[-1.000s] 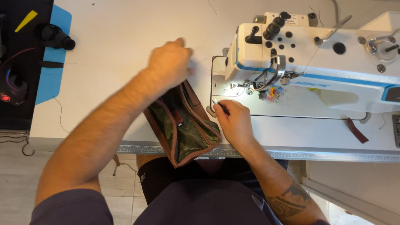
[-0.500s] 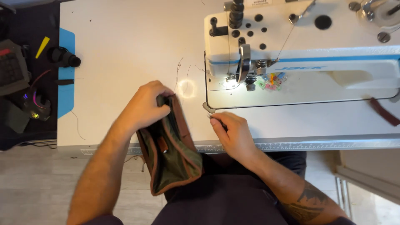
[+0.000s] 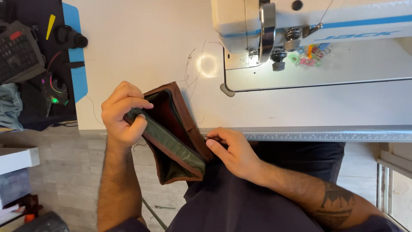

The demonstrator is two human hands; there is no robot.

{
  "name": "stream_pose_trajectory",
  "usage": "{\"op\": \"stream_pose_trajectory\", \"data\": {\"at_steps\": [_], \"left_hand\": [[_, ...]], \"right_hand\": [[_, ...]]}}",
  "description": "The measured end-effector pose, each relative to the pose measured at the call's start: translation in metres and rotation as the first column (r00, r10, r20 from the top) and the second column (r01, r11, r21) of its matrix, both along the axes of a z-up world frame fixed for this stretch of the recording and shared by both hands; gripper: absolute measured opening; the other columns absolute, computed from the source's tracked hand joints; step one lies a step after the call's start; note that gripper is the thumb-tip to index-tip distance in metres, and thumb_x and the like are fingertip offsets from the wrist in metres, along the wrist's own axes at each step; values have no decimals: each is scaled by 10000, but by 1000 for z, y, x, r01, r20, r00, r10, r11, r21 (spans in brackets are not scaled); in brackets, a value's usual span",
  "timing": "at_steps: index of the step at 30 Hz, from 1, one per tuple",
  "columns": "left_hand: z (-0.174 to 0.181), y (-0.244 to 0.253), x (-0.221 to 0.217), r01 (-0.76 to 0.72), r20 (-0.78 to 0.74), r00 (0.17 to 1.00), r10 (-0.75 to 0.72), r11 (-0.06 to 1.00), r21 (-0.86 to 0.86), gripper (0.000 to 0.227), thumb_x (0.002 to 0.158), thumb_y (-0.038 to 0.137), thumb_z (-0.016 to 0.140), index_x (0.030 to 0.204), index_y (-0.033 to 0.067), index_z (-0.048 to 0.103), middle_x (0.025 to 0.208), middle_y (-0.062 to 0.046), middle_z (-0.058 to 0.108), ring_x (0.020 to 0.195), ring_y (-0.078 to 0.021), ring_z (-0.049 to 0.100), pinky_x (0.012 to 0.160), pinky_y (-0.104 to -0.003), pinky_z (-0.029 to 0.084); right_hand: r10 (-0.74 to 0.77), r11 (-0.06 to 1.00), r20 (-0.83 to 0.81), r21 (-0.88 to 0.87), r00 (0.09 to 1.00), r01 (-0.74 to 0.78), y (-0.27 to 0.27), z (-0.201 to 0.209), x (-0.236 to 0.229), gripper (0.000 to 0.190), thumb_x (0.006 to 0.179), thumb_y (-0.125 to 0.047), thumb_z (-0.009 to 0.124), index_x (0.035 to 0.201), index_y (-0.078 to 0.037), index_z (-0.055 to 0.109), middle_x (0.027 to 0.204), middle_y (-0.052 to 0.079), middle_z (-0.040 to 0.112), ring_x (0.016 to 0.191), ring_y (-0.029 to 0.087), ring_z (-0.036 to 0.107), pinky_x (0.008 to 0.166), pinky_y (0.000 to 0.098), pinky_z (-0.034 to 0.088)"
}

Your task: Sewing and assembling a fabric and leather bag using an industrial sewing machine

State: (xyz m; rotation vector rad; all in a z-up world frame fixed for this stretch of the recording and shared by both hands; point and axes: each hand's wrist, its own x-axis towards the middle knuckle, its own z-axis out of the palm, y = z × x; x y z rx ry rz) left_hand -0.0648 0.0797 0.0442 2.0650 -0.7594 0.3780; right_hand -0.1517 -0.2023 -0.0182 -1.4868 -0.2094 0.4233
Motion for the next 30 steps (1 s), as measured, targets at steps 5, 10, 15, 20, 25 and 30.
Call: {"op": "stream_pose_trajectory", "data": {"at_steps": [5,10,15,20,25,30], "left_hand": [[15,10,3,29,99,995,-21,997,-77,219,561,-9,576,724,-10,723,698,-126,523,651,-284,490,662,-392,465],[61,-19,-9,-43,334,939,89,989,-142,160,584,-63,476,692,4,574,671,-104,470,617,-254,406,670,-385,351],[81,-10,-35,-109,545,817,188,979,-174,137,805,-20,559,768,54,668,760,-98,455,764,-288,432,656,-386,378],[67,8,-65,-358,680,658,323,929,-95,181,1040,263,511,1162,133,543,1174,-164,445,1046,-336,481,915,-493,426],[-14,24,-58,-316,821,376,429,893,-321,430,1076,184,507,1440,-3,374,1273,-526,364,1187,-665,445,1022,-678,470],[-55,29,-86,-500,580,655,485,853,-148,499,1069,26,500,1522,-18,295,1481,-413,411,1346,-574,445,1064,-626,403]], "right_hand": [[-148,987,100,-52,984,154,1,19,10,400,847,-214,834,1159,-3,696,1032,200,674,843,311,658,725,420,550],[-49,974,-104,-225,993,25,13,30,30,588,819,-267,790,1363,-93,651,1303,58,722,1019,113,700,773,238,562],[-220,940,444,-142,869,311,17,54,35,46,843,-64,788,863,-84,751,743,-6,683,672,109,578,631,268,435],[-79,903,927,-90,367,421,14,70,41,158,906,121,662,1038,47,708,954,163,737,786,264,716,603,334,498],[25,865,998,-48,52,500,37,61,62,217,960,-118,599,979,-64,808,988,97,752,721,246,707,630,317,549],[73,833,990,8,-123,554,68,45,74,116,954,-3,690,886,-30,780,915,117,752,603,235,633,519,291,446]]}}
